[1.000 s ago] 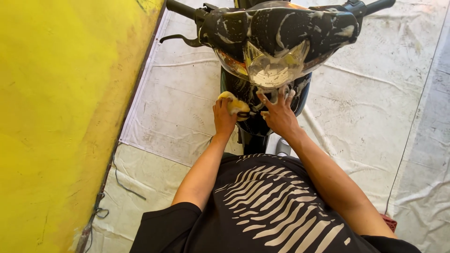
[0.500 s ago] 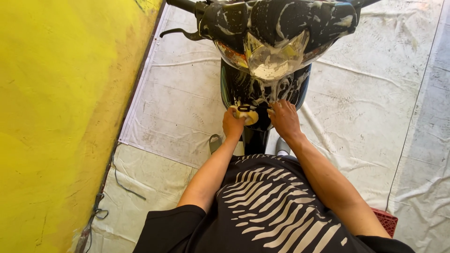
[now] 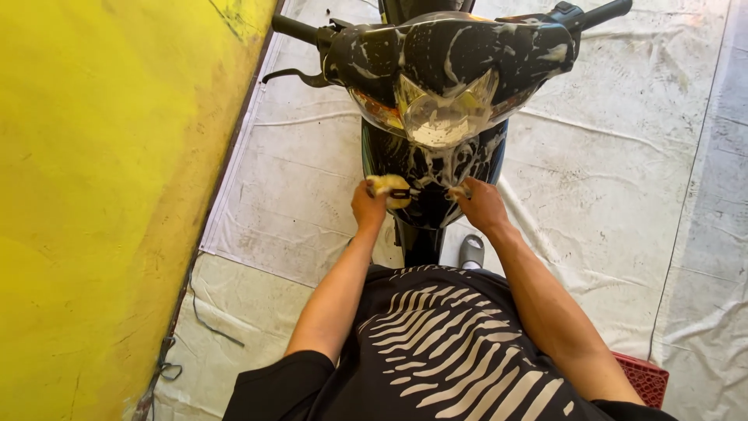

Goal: The person scrubs the front fairing, headlight, and handlebars of a motorcycle using a yellow sponge. They apply soapy water and scrub the surfaces thoroughly, moving from the top of the fairing down to the lower front section.

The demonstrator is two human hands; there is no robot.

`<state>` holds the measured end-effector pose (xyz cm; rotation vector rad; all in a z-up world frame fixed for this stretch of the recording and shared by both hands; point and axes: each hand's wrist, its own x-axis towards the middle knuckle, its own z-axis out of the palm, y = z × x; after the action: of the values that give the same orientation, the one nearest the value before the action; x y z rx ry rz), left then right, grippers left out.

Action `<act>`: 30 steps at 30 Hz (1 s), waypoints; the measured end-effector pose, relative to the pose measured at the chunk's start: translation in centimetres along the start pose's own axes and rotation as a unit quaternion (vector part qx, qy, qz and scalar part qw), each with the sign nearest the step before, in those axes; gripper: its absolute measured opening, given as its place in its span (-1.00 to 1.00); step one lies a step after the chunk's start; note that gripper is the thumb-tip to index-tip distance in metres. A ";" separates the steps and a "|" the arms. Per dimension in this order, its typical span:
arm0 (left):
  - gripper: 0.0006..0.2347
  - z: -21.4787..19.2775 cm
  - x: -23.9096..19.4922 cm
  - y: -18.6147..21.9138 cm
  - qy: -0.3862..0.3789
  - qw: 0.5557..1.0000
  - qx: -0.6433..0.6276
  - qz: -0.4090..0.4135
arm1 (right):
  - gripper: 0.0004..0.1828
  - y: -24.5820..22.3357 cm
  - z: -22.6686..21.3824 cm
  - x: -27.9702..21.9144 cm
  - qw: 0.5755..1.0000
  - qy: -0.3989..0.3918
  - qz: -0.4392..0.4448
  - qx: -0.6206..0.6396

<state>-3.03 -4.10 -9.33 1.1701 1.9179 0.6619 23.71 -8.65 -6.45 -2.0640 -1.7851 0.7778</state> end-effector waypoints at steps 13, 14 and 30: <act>-0.70 -0.3 15.2 8.0 0.109 0.988 0.058 0.087 | -0.72 -4.6 -2.9 0.2 0.998 -0.059 0.004 0.012; -0.74 -0.2 16.1 8.7 0.122 0.986 0.038 0.104 | -0.65 -5.0 -3.1 0.2 0.997 -0.079 0.020 0.004; -0.56 -1.1 6.6 9.0 0.091 0.932 0.049 0.346 | -0.54 -4.1 -3.3 2.0 0.991 -0.131 0.033 -0.018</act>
<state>-1.29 5.71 -4.29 1.9361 1.6729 1.0796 22.47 -5.53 -1.95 -2.1372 -1.8827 1.0881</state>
